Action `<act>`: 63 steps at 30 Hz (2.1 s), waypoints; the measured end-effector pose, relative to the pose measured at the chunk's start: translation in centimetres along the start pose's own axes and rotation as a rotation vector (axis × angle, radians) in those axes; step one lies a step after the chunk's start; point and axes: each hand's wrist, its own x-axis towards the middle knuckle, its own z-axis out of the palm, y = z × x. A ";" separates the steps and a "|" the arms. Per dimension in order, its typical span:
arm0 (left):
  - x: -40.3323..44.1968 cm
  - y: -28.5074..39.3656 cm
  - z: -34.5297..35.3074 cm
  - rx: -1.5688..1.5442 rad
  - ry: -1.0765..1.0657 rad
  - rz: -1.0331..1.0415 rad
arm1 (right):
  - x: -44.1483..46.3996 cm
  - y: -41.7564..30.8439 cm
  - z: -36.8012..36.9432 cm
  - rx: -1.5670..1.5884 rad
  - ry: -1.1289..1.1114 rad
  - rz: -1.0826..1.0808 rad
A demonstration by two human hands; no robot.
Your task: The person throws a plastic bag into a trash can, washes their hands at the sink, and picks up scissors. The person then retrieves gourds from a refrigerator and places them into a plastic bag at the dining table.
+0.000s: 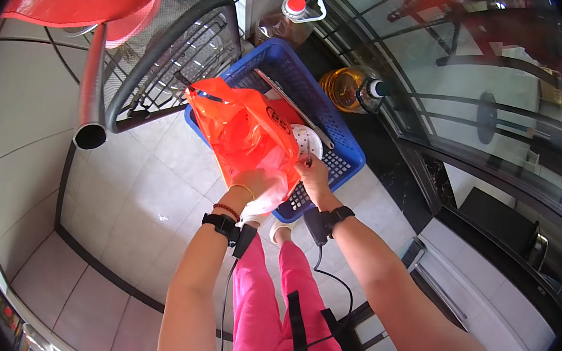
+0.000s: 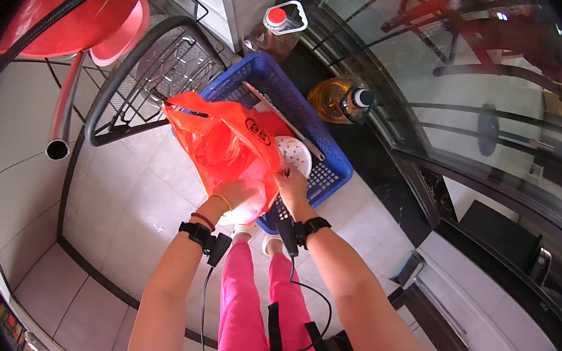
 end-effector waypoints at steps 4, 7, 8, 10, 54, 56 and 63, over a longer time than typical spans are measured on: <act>2.2 0.2 1.2 0.245 0.188 -0.335 | -2.0 -2.3 -2.0 0.417 -0.072 0.256; 3.6 2.6 1.9 0.499 0.053 0.082 | -3.4 -2.3 -2.3 0.480 -0.195 0.240; 5.1 3.7 2.7 0.717 -0.170 0.095 | -3.7 -2.3 -2.3 0.479 -0.235 0.271; 6.3 3.0 3.6 0.670 -0.079 0.044 | -4.5 -2.3 -2.3 0.532 -0.211 0.282; -8.3 -3.7 -10.2 -1.524 0.429 0.215 | -4.0 -3.2 -12.5 1.341 0.246 0.423; -9.4 -2.1 -10.3 -1.550 0.443 0.244 | -4.5 -1.9 -12.4 1.326 0.261 0.451; -12.9 2.6 -12.1 -1.585 0.489 0.372 | -5.1 -4.3 -9.1 1.091 0.095 0.304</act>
